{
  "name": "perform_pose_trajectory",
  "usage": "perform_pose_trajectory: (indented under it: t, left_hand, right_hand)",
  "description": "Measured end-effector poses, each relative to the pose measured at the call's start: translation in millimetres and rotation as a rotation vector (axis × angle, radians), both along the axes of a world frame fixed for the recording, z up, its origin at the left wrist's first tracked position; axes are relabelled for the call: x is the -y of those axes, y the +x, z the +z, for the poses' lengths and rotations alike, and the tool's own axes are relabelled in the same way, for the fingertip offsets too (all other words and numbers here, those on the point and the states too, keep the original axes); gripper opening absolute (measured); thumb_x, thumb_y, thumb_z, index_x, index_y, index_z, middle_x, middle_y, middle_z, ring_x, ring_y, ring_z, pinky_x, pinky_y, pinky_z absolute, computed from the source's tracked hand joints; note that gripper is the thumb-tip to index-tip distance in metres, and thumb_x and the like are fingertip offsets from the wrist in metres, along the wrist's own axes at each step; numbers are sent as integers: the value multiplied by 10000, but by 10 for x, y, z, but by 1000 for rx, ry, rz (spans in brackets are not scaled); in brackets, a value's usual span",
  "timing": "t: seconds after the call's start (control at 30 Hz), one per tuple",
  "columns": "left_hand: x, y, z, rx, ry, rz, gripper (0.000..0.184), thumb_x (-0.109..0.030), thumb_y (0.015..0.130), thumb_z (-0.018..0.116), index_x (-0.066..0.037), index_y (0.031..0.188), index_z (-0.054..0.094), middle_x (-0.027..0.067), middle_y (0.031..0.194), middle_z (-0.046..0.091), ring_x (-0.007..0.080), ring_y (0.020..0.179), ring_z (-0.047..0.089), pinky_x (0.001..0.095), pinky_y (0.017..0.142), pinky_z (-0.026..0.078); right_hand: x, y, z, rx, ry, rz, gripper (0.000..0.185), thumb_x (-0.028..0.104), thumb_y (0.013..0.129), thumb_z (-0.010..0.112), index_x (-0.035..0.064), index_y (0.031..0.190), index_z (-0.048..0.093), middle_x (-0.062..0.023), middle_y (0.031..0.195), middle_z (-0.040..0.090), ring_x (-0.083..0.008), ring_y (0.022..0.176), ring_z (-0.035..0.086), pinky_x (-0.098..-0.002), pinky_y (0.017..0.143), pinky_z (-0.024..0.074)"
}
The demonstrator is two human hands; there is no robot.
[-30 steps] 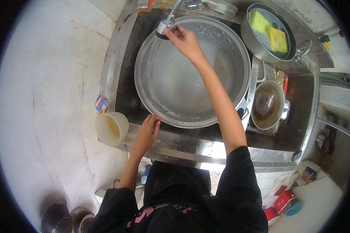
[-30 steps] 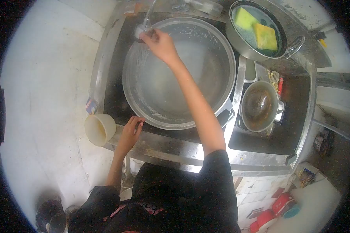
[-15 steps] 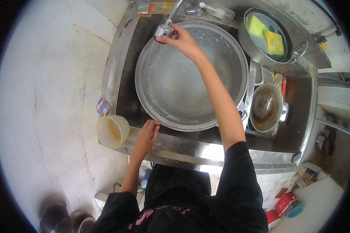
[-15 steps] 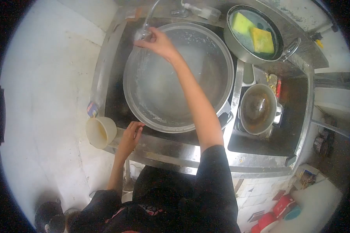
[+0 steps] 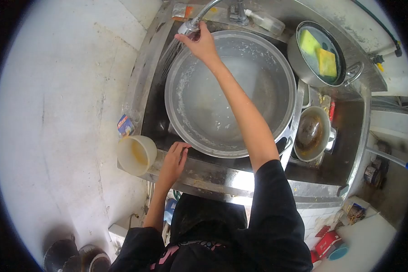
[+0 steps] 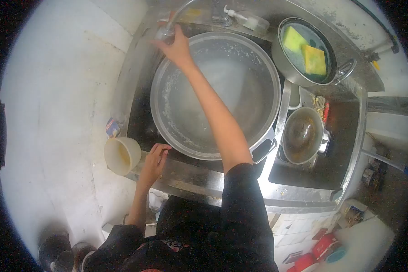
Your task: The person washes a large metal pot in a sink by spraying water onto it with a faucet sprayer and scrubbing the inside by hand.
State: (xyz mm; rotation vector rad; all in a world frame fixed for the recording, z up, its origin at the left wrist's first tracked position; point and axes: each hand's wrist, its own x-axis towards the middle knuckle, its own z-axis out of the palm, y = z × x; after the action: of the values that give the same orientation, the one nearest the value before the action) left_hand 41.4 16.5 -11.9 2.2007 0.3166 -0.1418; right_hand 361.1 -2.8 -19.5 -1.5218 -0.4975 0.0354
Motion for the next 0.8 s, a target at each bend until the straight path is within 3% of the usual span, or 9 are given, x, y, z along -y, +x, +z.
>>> perform_pose_trajectory:
  t: [0.23, 0.43, 0.47, 0.53, 0.63, 0.67, 0.7, 0.77, 0.8]
  left_hand:
    - [-7, 28, 10, 15, 3, -11, 168, -116, 899, 449, -10, 991, 541, 151, 944, 550, 329, 885, 549, 350, 754, 427]
    - [38, 229, -140, 23, 38, -69, 181, -120, 892, 460, -12, 1008, 548, 147, 976, 558, 329, 906, 545, 366, 775, 427]
    - [41, 306, -221, 18, 43, -85, 193, -127, 889, 469, -16, 1024, 550, 142, 1002, 563, 321, 912, 546, 367, 786, 425]
    - [33, 568, -605, 9, -80, -4, 212, -125, 870, 480, 0, 1035, 525, 195, 1005, 546, 366, 957, 517, 405, 817, 410]
    - [-56, 1148, -1421, 132, 197, 134, 385, -117, 850, 497, 40, 1192, 418, 239, 1191, 434, 394, 1100, 432, 410, 918, 361]
    - [-78, 1361, -1586, 119, 251, 219, 471, -113, 839, 508, 51, 1256, 362, 249, 1290, 362, 392, 1190, 371, 416, 976, 324]
    - [-113, 1546, -1682, 128, 245, 223, 471, -113, 839, 508, 51, 1256, 362, 249, 1290, 362, 392, 1190, 371, 416, 976, 324]
    - [-200, 1850, -1848, -3, 766, 235, 640, -136, 818, 534, 33, 1351, 222, 213, 1437, 132, 351, 1330, 157, 455, 1065, 176]
    - [-250, 1957, -1949, 4, 763, 240, 640, -136, 818, 534, 33, 1351, 222, 213, 1437, 132, 351, 1330, 157, 455, 1065, 176]
  right_hand:
    - [351, 19, -78, -20, -257, 132, 638, 402, 701, 739, -21, 1086, 457, -84, 880, 592, -142, 794, 565, -261, 692, 457]
    - [560, -33, -234, -148, -133, 182, 726, 384, 736, 715, -45, 1216, 378, -119, 959, 593, -168, 926, 575, -275, 771, 463]
    - [580, -48, -227, -149, -138, 183, 726, 384, 736, 715, -45, 1216, 378, -119, 959, 593, -168, 926, 575, -275, 771, 463]
    - [646, -91, -195, -143, -142, 160, 887, 433, 700, 717, -120, 1268, 319, -200, 1021, 574, -251, 989, 553, -332, 865, 425]
    - [873, -247, -179, -54, -201, 157, 863, 427, 745, 675, -130, 1279, 287, -246, 1112, 520, -305, 1068, 515, -354, 915, 396]
    - [1025, -359, -158, 50, -358, 123, 827, 414, 769, 647, -121, 1285, 284, -263, 1160, 478, -337, 1100, 483, -373, 939, 376]
    - [1235, -521, -136, 153, -511, 89, 791, 402, 794, 620, -112, 1291, 280, -279, 1208, 436, -368, 1133, 452, -392, 962, 356]
    - [1746, -911, 113, 152, -924, 161, 739, 391, 810, 590, -93, 1287, 300, -281, 1266, 373, -393, 1193, 382, -439, 989, 324]
    - [1998, -1094, 83, 223, -1102, 153, 659, 368, 813, 579, -82, 1248, 373, -264, 1255, 395, -376, 1210, 369, -468, 1004, 300]
